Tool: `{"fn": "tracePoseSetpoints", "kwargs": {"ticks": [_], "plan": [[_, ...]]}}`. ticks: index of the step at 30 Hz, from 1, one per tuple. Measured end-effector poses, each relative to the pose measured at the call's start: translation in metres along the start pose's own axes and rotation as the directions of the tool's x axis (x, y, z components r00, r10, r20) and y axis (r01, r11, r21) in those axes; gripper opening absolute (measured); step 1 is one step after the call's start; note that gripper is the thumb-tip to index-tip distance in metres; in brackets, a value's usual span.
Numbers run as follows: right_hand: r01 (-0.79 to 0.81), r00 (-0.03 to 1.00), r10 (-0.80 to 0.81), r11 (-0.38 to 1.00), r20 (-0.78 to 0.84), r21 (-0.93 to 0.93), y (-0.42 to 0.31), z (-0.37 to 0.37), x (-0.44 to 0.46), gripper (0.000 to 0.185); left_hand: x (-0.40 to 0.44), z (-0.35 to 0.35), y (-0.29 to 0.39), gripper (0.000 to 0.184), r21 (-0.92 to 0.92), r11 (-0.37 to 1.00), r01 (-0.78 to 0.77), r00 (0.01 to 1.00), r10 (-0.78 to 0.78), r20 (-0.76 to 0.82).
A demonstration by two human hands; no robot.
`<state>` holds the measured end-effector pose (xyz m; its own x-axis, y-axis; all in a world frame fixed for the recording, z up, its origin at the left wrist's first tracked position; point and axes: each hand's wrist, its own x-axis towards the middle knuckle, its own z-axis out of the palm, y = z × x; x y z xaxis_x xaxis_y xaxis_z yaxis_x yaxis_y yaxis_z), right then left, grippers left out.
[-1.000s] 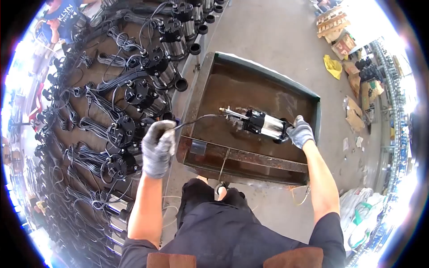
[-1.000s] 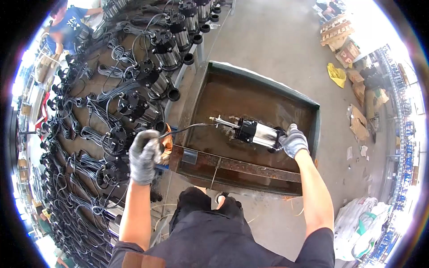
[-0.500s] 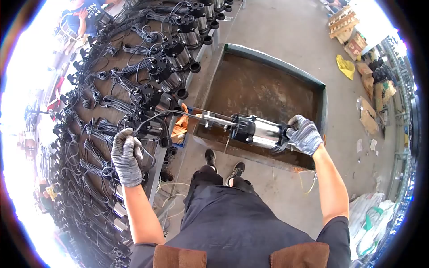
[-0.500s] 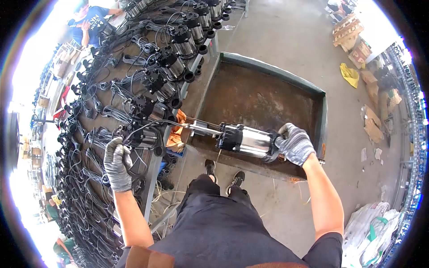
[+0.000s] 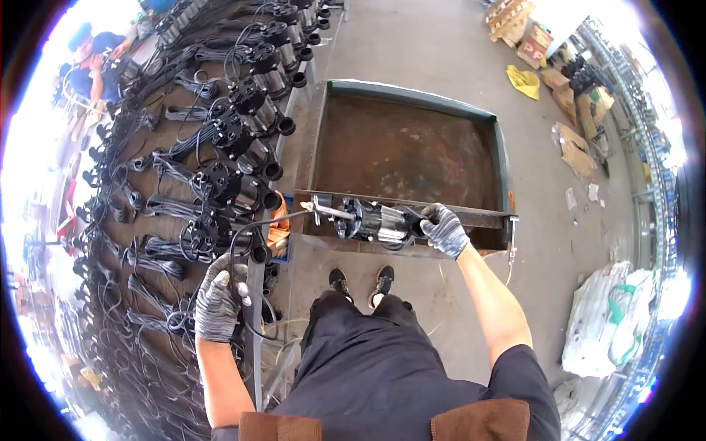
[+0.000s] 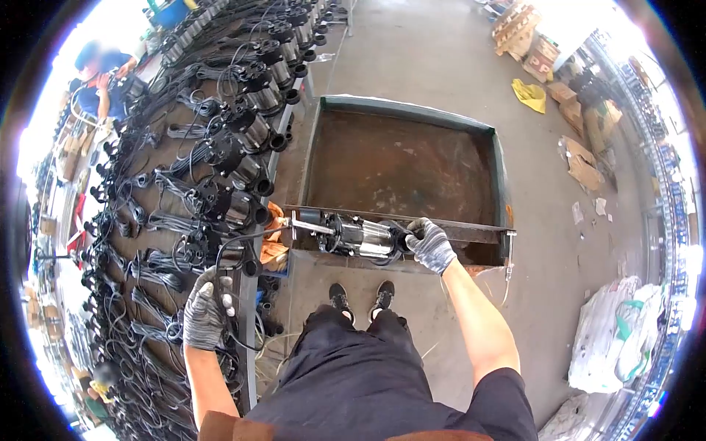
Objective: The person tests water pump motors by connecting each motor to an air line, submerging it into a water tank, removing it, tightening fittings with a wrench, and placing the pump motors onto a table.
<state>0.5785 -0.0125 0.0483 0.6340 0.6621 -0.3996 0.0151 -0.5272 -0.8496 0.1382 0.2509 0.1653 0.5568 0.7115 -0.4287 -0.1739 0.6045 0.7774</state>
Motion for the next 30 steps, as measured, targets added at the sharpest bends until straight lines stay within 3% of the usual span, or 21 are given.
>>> {"fn": "tracePoseSetpoints", "kwargs": {"ticks": [1,2,5,8,10,11,12,13,14,16,18,20,21,22,24,25,26,28,29,30], "plan": [[-0.015,1.0,0.015,0.999,0.008,0.039,0.002,-0.002,0.0,0.014,0.009,0.001,0.001,0.036,0.009,0.998,0.055,0.996,-0.056,0.076],[-0.034,0.999,0.033,0.996,0.016,0.08,0.006,-0.006,-0.002,0.014,0.012,0.021,0.001,0.036,0.05,0.996,0.073,0.997,-0.074,0.014],[-0.094,0.994,0.086,0.988,0.068,0.124,0.027,-0.02,0.004,0.017,0.032,0.051,-0.002,0.03,0.223,0.966,0.131,0.965,-0.176,0.194],[-0.204,0.978,0.189,0.942,0.084,0.267,0.039,-0.026,0.0,0.021,0.036,0.102,-0.012,0.021,0.472,0.863,0.181,0.948,-0.281,0.149],[-0.158,0.987,0.155,0.958,0.029,0.24,0.046,-0.026,-0.008,0.021,0.035,0.133,-0.015,0.019,0.519,0.84,0.157,0.938,-0.291,0.187],[-0.083,0.993,0.08,0.996,-0.086,-0.026,0.065,-0.022,0.0,0.018,0.037,0.144,-0.019,0.019,0.526,0.846,0.09,0.947,-0.236,0.218],[-0.092,0.981,0.08,0.994,-0.178,-0.062,0.089,-0.02,0.011,0.015,0.04,0.157,-0.025,0.019,0.533,0.846,0.021,0.949,-0.184,0.254],[-0.001,0.974,-0.041,0.983,-0.221,-0.185,0.091,-0.023,0.006,0.016,0.043,0.17,-0.033,0.019,0.574,0.817,-0.057,0.95,-0.133,0.283],[0.069,0.954,-0.153,0.949,-0.258,-0.309,0.089,-0.027,-0.002,0.018,0.038,0.188,-0.033,0.019,0.584,0.812,0.001,0.953,-0.178,0.245],[0.19,0.874,-0.306,0.93,-0.377,-0.314,0.088,-0.038,-0.028,0.02,0.046,0.19,-0.039,0.017,0.568,0.823,-0.008,0.979,-0.109,0.172],[0.158,0.923,-0.151,0.987,-0.354,-0.01,0.103,-0.065,-0.057,0.018,0.052,0.186,-0.036,0.016,0.407,0.914,0.012,0.979,-0.093,0.182],[0.04,0.973,0.022,0.964,-0.229,0.264,0.091,-0.11,-0.11,0.017,0.05,0.183,-0.043,0.021,0.513,0.858,-0.039,0.98,-0.068,0.187],[-0.023,0.976,0.118,0.89,-0.181,0.456,0.106,-0.131,-0.128,0.017,0.046,0.186,-0.051,0.026,0.561,0.827,-0.041,0.993,-0.028,0.113],[0.049,0.966,0.116,0.798,-0.233,0.6,0.132,-0.149,-0.14,0.018,0.044,0.189,-0.061,0.032,0.609,0.792,-0.04,0.999,0.019,0.041],[0.164,0.919,0.137,0.721,-0.37,0.673,0.169,-0.199,-0.169,0.02,0.041,0.196,-0.082,0.039,0.605,0.796,0.021,0.99,0.07,-0.126],[0.074,0.865,0.283,0.745,-0.415,0.663,0.175,-0.228,-0.182,0.02,0.05,0.183,-0.088,0.044,0.564,0.825,0.035,0.999,-0.016,-0.039],[0.11,0.812,0.366,0.67,-0.455,0.734,0.212,-0.241,-0.181,0.019,0.076,0.132,-0.082,0.044,0.509,0.857,0.084,0.987,-0.14,0.073],[0.07,0.719,0.53,0.588,-0.45,0.805,0.268,-0.27,-0.176,0.019,0.064,0.169,-0.104,0.044,0.543,0.838,0.048,0.968,0.095,-0.231],[0.014,0.721,0.55,0.597,-0.422,0.802,0.296,-0.278,-0.17,0.019,0.054,0.197,-0.123,0.043,0.561,0.828,-0.02,0.932,0.218,-0.289],[-0.04,0.725,0.563,0.609,-0.396,0.792,0.319,-0.284,-0.161,0.019,0.046,0.204,-0.126,0.042,0.621,0.783,-0.025,0.944,0.223,-0.244]]}}
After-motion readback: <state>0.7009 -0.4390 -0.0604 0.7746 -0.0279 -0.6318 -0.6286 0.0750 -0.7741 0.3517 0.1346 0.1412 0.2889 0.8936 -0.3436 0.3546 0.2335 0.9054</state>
